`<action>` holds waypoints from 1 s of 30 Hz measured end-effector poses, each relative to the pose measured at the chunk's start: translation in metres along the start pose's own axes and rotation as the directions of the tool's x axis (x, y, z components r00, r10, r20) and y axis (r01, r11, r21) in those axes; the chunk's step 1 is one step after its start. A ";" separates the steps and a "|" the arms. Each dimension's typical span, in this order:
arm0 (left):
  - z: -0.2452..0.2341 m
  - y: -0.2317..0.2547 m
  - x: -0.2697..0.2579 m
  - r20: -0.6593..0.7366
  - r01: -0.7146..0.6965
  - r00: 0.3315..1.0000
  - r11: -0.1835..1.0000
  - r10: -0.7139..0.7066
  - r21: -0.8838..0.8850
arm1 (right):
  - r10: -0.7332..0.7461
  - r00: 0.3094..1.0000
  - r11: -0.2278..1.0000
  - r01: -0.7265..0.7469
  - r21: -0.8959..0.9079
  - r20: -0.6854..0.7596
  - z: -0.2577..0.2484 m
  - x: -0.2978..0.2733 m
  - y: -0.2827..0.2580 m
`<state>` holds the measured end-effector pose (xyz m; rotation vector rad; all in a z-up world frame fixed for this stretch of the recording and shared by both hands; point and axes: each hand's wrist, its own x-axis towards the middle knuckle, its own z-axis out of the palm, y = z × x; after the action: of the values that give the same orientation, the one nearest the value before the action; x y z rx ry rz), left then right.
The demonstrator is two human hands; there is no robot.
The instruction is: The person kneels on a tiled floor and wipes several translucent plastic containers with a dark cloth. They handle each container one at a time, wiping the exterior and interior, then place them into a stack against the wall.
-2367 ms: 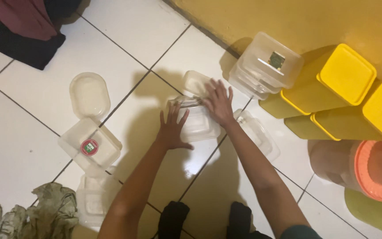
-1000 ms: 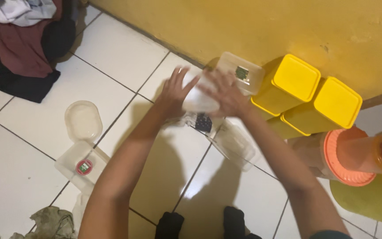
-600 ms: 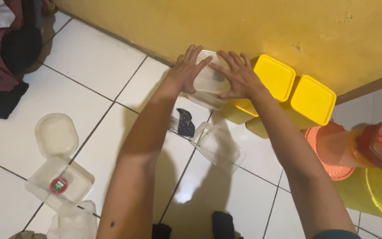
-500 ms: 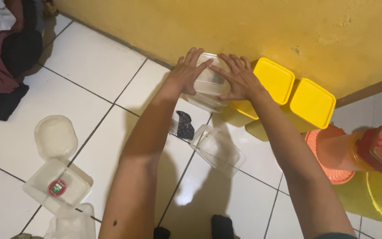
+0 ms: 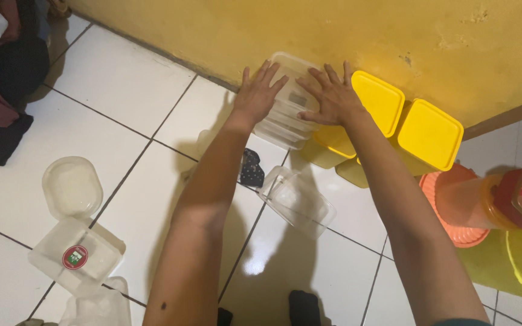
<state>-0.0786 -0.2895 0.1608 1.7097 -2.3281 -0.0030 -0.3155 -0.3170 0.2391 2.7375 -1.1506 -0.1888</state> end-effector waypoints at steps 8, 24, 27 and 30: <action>0.020 0.015 0.002 -0.108 -0.010 0.994 1.000 0.012 0.015 | -0.001 0.993 0.970 -0.027 -0.240 -0.115 0.020 0.001 -0.013; -0.066 0.026 -0.055 -0.220 0.074 0.971 0.990 -0.098 -0.118 | 0.033 0.963 0.999 -0.032 0.009 -0.269 -0.013 -0.006 -0.040; -0.081 0.019 -0.096 -0.179 0.198 0.960 0.974 -0.215 -0.108 | 0.016 0.958 0.997 0.005 0.075 -0.287 -0.032 -0.005 -0.074; -0.096 0.000 -0.150 -0.252 0.217 0.936 0.967 -0.244 -0.132 | -0.022 0.963 0.992 0.055 0.116 -0.270 -0.046 -0.001 -0.116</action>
<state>-0.0171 -0.1350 0.2238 1.7987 -1.8939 0.0601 -0.2272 -0.2317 0.2610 2.7799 -1.0658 0.2498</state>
